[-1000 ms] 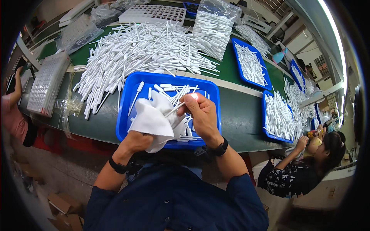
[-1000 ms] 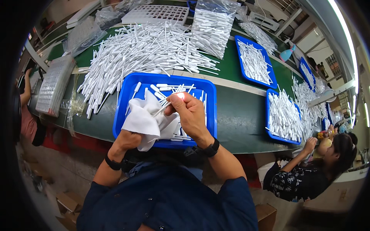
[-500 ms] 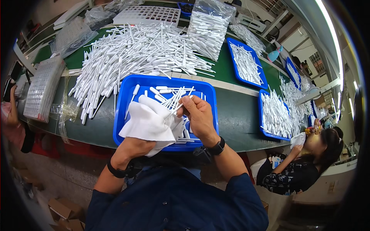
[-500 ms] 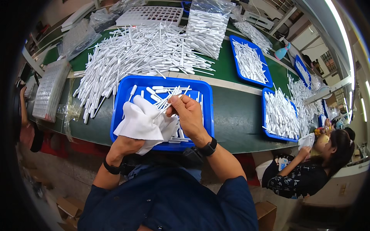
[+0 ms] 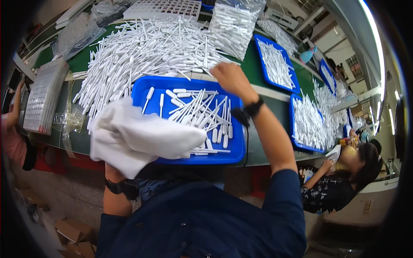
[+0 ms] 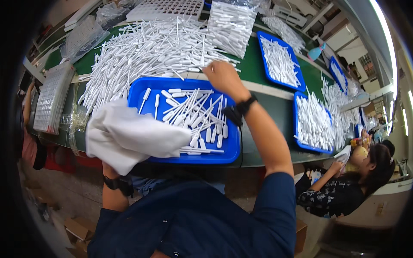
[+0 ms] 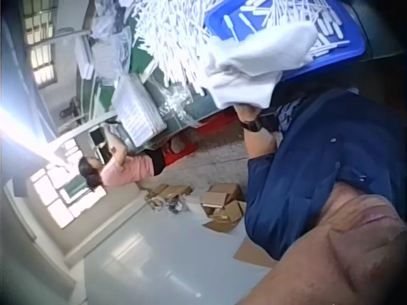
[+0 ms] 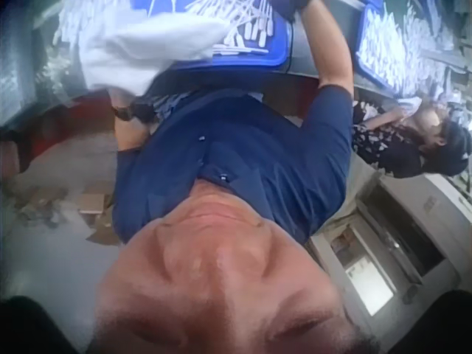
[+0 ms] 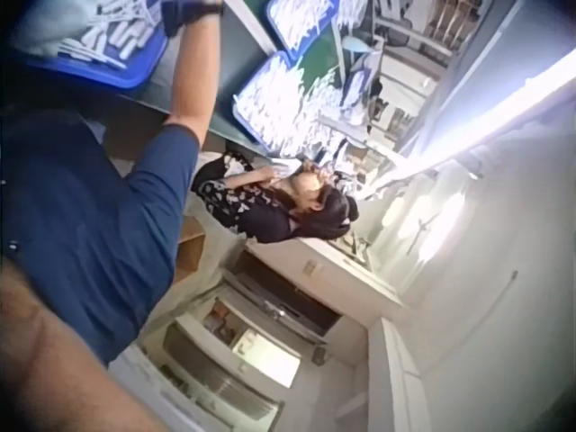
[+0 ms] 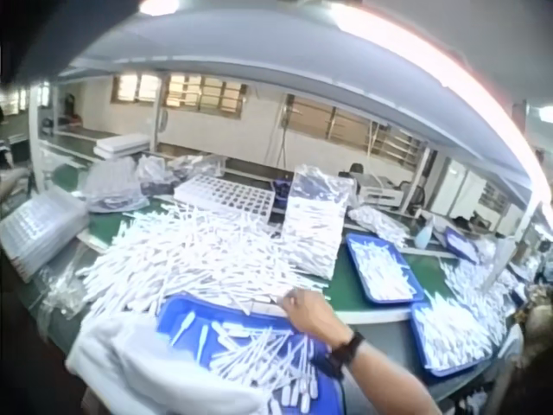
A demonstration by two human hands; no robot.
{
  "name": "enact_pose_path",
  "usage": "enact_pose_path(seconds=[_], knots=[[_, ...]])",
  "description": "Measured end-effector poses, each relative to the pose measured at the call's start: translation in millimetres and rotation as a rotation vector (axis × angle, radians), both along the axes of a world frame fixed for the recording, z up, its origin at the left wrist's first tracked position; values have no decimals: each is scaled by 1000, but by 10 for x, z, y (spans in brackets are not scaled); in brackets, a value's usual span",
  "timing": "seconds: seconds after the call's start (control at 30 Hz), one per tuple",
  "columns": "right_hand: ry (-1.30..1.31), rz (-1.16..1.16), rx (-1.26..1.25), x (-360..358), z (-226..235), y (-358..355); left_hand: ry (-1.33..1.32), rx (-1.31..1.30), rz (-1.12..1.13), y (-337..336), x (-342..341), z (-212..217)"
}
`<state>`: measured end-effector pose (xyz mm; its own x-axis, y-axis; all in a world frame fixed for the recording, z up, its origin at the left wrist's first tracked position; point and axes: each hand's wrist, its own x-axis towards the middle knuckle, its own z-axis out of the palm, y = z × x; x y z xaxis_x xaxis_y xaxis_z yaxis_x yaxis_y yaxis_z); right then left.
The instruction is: Inspecting and wiping small plastic components at a manual factory workstation.
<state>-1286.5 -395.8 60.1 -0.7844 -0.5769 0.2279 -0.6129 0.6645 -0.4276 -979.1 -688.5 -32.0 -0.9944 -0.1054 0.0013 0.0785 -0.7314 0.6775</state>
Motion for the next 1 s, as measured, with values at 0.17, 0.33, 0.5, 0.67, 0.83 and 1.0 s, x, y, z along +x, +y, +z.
enact_pose_path(seconds=[0.17, 0.33, 0.5, 0.67, 0.83, 1.0], knots=[[136, -154, 196, -820, -382, -499, 60, -153, 39, -659, -105, -495], [61, -271, 212, -944, -474, -586, 126, -234, 94, -621, 124, -572], [219, -252, 116, -909, -561, -413, 128, -97, 9, -299, -43, -102], [-619, -129, -737, -319, -142, -283, 136, 40, -48, 30, -215, 379], [-892, -35, -845, 353, 93, -73, 112, -271, -67, 307, -404, 402], [-1011, 56, -904, 876, 175, -21, 46, 160, -145, 409, -436, 466]])
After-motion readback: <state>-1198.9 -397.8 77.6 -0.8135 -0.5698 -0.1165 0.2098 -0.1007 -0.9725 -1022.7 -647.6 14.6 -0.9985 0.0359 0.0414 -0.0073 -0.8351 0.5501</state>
